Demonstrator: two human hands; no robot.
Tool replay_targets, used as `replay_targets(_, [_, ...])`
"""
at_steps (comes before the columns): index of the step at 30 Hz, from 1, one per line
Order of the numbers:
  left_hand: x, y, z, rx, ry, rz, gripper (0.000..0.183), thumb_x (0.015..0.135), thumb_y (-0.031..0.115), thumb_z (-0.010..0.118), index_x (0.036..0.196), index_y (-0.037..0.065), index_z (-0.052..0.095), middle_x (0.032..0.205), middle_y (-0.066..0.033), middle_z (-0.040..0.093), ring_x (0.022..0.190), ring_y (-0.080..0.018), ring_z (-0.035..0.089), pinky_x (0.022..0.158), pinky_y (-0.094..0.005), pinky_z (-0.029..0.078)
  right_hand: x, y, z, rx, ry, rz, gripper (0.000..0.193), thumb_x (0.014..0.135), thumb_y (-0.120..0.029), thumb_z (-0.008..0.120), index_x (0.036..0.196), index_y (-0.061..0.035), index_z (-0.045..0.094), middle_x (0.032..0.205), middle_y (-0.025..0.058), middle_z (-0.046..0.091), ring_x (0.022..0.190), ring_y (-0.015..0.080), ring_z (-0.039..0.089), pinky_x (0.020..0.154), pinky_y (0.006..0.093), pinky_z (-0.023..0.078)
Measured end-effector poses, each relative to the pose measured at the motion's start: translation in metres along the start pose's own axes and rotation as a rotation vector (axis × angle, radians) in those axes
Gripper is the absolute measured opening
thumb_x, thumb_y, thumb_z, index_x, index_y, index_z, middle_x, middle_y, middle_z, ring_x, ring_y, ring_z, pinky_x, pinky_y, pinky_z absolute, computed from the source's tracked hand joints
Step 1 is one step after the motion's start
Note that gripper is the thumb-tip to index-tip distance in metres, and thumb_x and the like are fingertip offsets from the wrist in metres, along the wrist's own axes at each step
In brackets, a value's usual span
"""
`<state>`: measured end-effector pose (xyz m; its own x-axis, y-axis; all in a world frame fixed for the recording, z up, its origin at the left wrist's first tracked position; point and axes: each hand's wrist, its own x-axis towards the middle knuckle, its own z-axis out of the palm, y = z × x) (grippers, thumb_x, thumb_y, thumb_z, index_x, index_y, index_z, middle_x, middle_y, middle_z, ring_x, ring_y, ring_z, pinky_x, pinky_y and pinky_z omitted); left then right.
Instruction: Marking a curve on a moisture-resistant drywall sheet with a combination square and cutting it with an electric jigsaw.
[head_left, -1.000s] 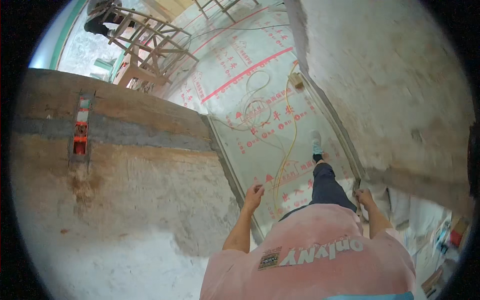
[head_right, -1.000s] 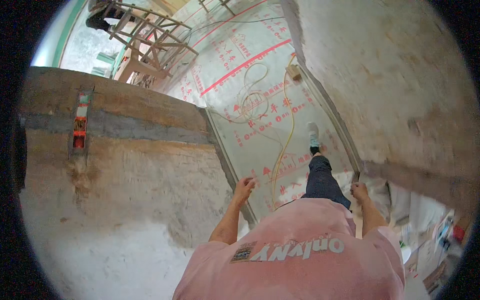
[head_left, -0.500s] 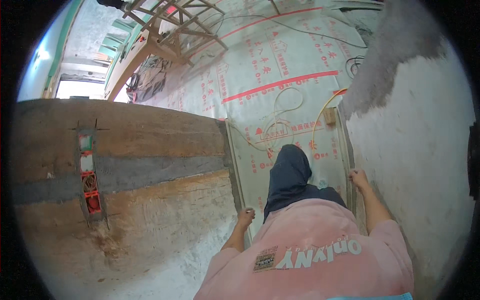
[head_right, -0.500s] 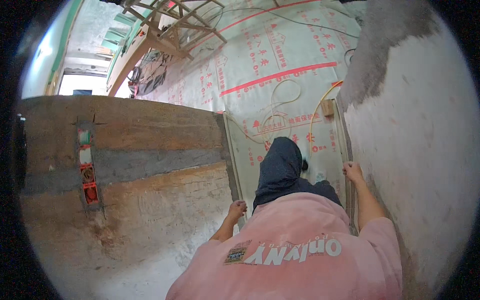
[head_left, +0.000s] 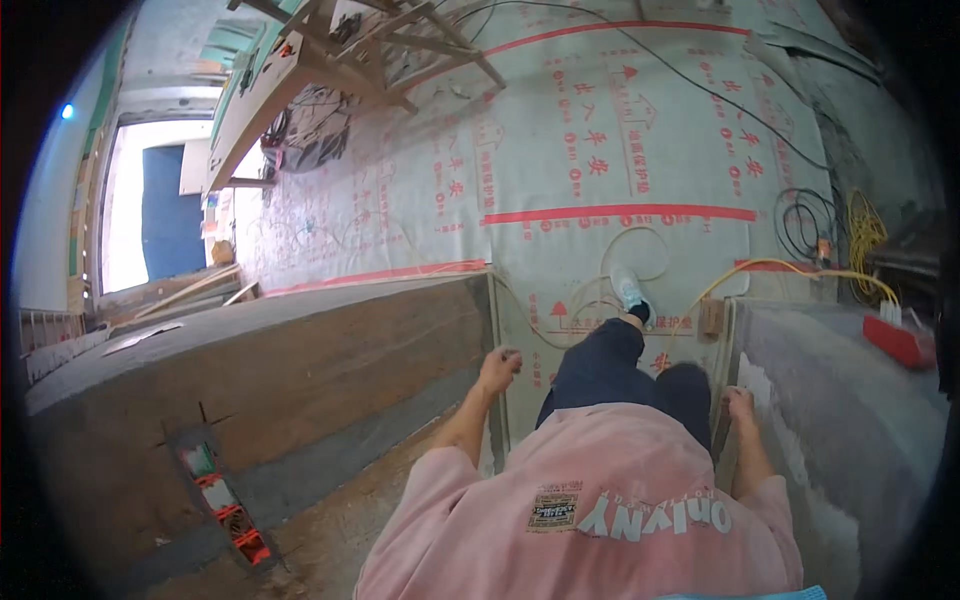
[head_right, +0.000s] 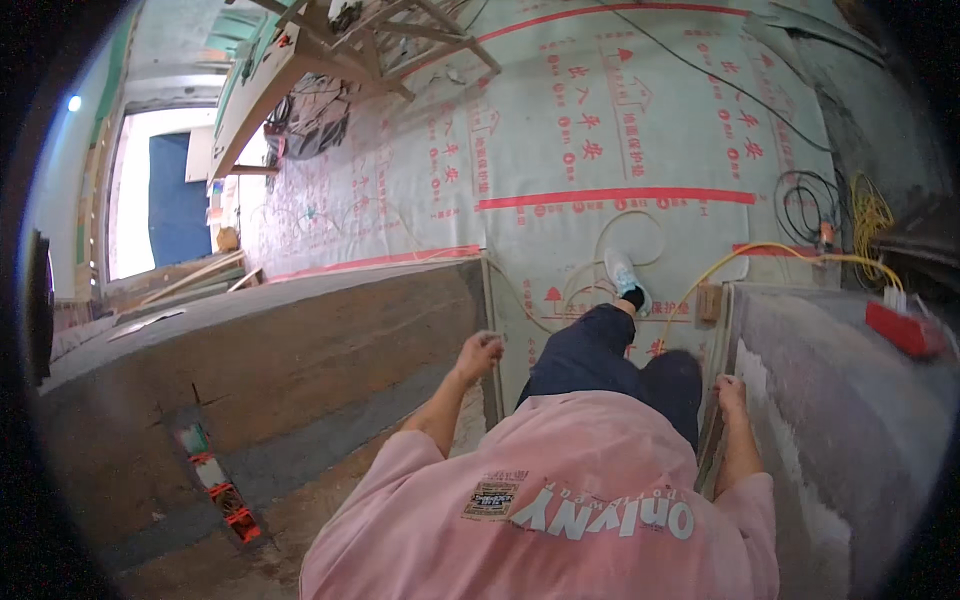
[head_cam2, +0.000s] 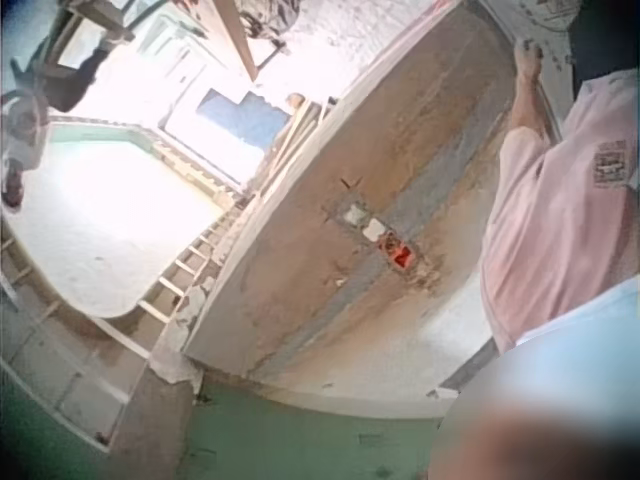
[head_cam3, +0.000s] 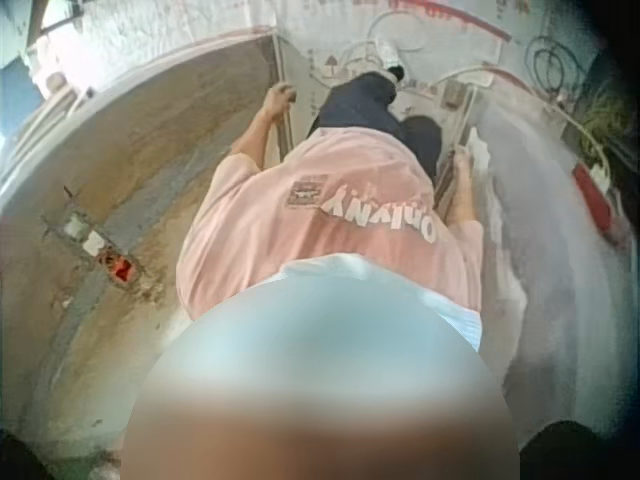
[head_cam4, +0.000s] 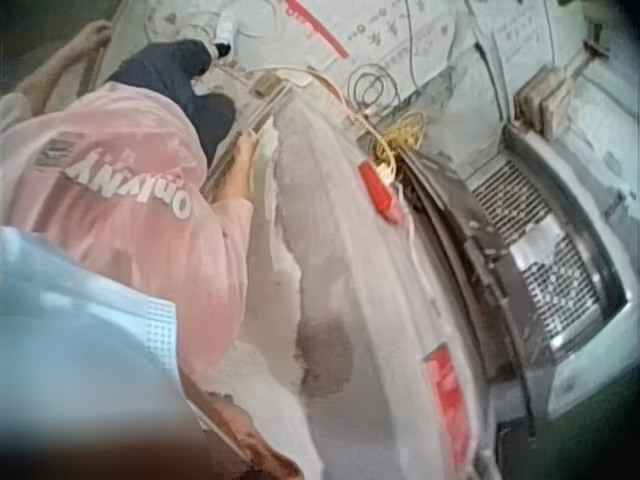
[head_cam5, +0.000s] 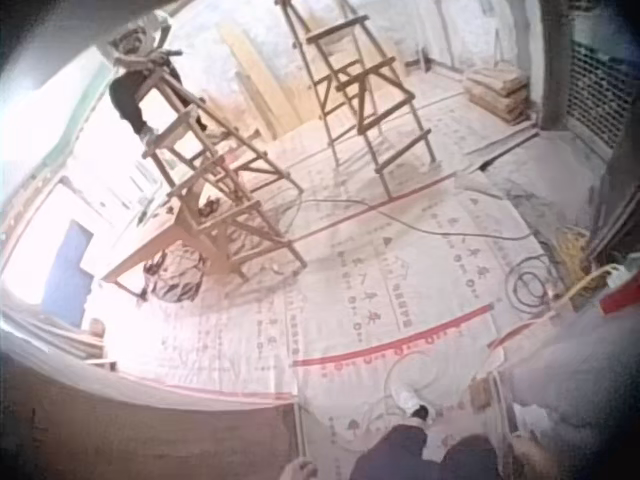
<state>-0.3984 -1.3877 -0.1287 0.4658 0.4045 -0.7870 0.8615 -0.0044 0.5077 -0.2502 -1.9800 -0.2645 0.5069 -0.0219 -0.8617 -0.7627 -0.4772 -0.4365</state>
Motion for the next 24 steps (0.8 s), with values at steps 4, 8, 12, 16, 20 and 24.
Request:
replay_targets(4, [0.047,0.066,-0.055,-0.05,0.098,0.015,0.027,0.094,0.019,0.061,0.113,0.001,0.064,0.086,-0.0046,0.068,0.076,-0.0153,0.064,0.068,-0.0288,0.051,0.041,-0.089,0.008,0.168,0.009,0.046,0.03,0.097,-0.03,0.061,0.091,-0.0004,0.065,0.074,0.0056,0.062,0.059,0.0149,0.058,0.051,0.0308,0.044])
replay_targets(8, [0.075,0.105,-0.081,0.049,0.109,0.006,0.027,0.092,0.021,0.062,0.109,-0.001,0.065,0.086,-0.008,0.068,0.076,-0.0168,0.065,0.068,-0.0302,0.051,0.065,-0.166,0.019,0.155,-0.057,0.094,0.024,0.096,-0.023,0.058,0.085,-0.0024,0.063,0.069,0.0059,0.06,0.057,0.0161,0.057,0.051,0.0307,0.043])
replay_targets(12, [0.092,0.124,-0.097,0.277,0.07,0.121,0.031,0.087,0.023,0.065,0.103,-0.003,0.066,0.084,-0.0147,0.069,0.078,-0.0215,0.067,0.072,-0.0345,0.052,0.1,-0.222,0.039,-0.145,-0.072,0.091,0.025,0.093,-0.023,0.059,0.087,0.0,0.064,0.072,0.0094,0.061,0.059,0.019,0.057,0.053,0.0337,0.044])
replay_targets(16, [0.132,0.158,-0.109,0.078,0.108,0.009,0.033,0.086,0.023,0.066,0.104,-0.004,0.066,0.089,-0.0179,0.07,0.08,-0.0233,0.068,0.073,-0.0373,0.053,0.238,-0.199,0.022,-0.672,0.096,-0.28,0.031,0.089,-0.031,0.057,0.095,-0.0044,0.071,0.097,0.0226,0.071,0.088,0.0369,0.07,0.078,0.0451,0.053])
replay_targets(20, [0.186,0.192,-0.11,-0.151,0.24,-0.022,0.031,0.086,0.021,0.066,0.104,-0.005,0.066,0.089,-0.0161,0.071,0.077,-0.02,0.066,0.069,-0.0349,0.053,0.326,-0.319,-0.025,-0.454,-0.199,-0.459,0.024,0.09,-0.026,0.057,0.086,-0.004,0.067,0.081,0.0152,0.069,0.075,0.0292,0.068,0.063,0.0395,0.053])
replay_targets(24, [0.154,0.177,-0.122,-0.366,0.392,-0.079,0.027,0.087,0.017,0.065,0.104,-0.003,0.066,0.089,-0.0129,0.071,0.077,-0.0184,0.066,0.069,-0.0335,0.052,0.274,-0.635,0.111,-0.392,-0.216,-0.096,0.018,0.091,-0.018,0.059,0.087,-0.0005,0.063,0.075,0.0114,0.064,0.064,0.0174,0.063,0.049,0.0314,0.048])
